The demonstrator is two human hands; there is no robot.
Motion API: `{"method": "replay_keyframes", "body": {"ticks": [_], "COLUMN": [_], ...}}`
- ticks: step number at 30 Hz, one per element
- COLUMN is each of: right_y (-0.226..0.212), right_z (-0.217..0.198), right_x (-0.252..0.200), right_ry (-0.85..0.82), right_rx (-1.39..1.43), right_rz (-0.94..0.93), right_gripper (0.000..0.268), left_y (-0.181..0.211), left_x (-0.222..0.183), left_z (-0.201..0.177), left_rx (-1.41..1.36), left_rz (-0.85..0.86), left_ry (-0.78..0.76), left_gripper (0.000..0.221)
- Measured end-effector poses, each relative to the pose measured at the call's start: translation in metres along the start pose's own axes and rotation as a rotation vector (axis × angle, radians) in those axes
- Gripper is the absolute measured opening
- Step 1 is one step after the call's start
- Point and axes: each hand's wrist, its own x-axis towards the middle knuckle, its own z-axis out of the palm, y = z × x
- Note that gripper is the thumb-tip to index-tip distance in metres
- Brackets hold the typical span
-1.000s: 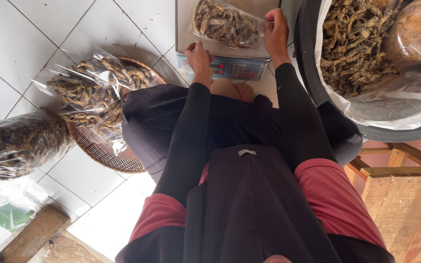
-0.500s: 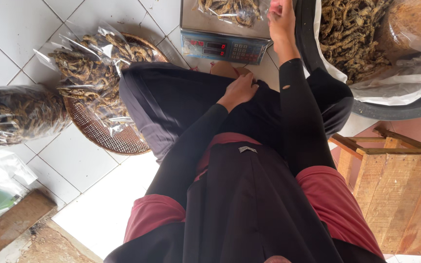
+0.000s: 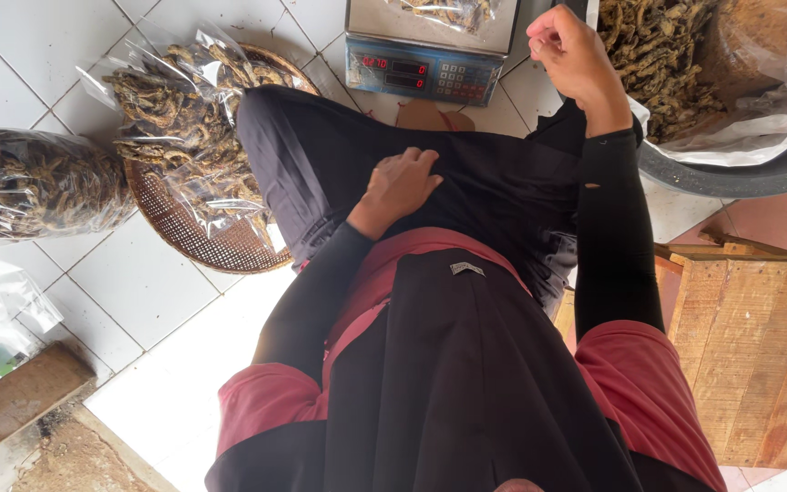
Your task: The person scoops dried fish from a large basin into small plastic bags, weighs each bag on a digital scale, and places the filled bags into a woven basket. The person repeats this process for multiple bags.
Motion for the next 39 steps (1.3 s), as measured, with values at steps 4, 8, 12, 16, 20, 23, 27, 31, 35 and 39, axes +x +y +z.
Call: {"method": "replay_keyframes", "body": {"ticks": [4, 8, 12, 16, 20, 23, 27, 31, 35, 39], "right_y": [0.043, 0.101, 0.139, 0.152, 0.158, 0.163, 0.171, 0.172, 0.173, 0.176], "right_z": [0.016, 0.063, 0.109, 0.127, 0.131, 0.139, 0.142, 0.145, 0.149, 0.151], "right_x": [0.022, 0.049, 0.057, 0.072, 0.084, 0.087, 0.084, 0.08, 0.082, 0.087], "right_ry": [0.065, 0.264, 0.354, 0.41, 0.438, 0.432, 0.41, 0.437, 0.467, 0.59], "right_rx": [0.162, 0.35, 0.554, 0.469, 0.379, 0.446, 0.448, 0.419, 0.44, 0.332], "right_rz": [0.295, 0.543, 0.624, 0.592, 0.577, 0.523, 0.517, 0.503, 0.459, 0.322], "right_gripper": [0.008, 0.012, 0.009, 0.009, 0.008, 0.02, 0.031, 0.03, 0.024, 0.011], "left_y": [-0.004, -0.038, -0.061, -0.077, -0.084, -0.083, -0.079, -0.077, -0.078, -0.08], "left_x": [-0.044, -0.082, -0.094, -0.091, -0.088, -0.088, -0.085, -0.084, -0.085, -0.085], "left_z": [-0.054, -0.075, -0.048, -0.031, -0.033, -0.038, -0.039, -0.041, -0.039, -0.035], "left_rx": [0.023, 0.172, 0.132, 0.167, 0.191, 0.177, 0.175, 0.162, 0.163, 0.166], "left_rz": [0.167, -0.029, -0.192, -0.243, -0.274, -0.281, -0.295, -0.305, -0.323, -0.338], "left_ry": [0.481, 0.751, 0.798, 0.808, 0.815, 0.805, 0.789, 0.781, 0.769, 0.77], "left_gripper": [0.031, 0.03, 0.029, 0.027, 0.024, 0.023, 0.022, 0.021, 0.02, 0.019]}}
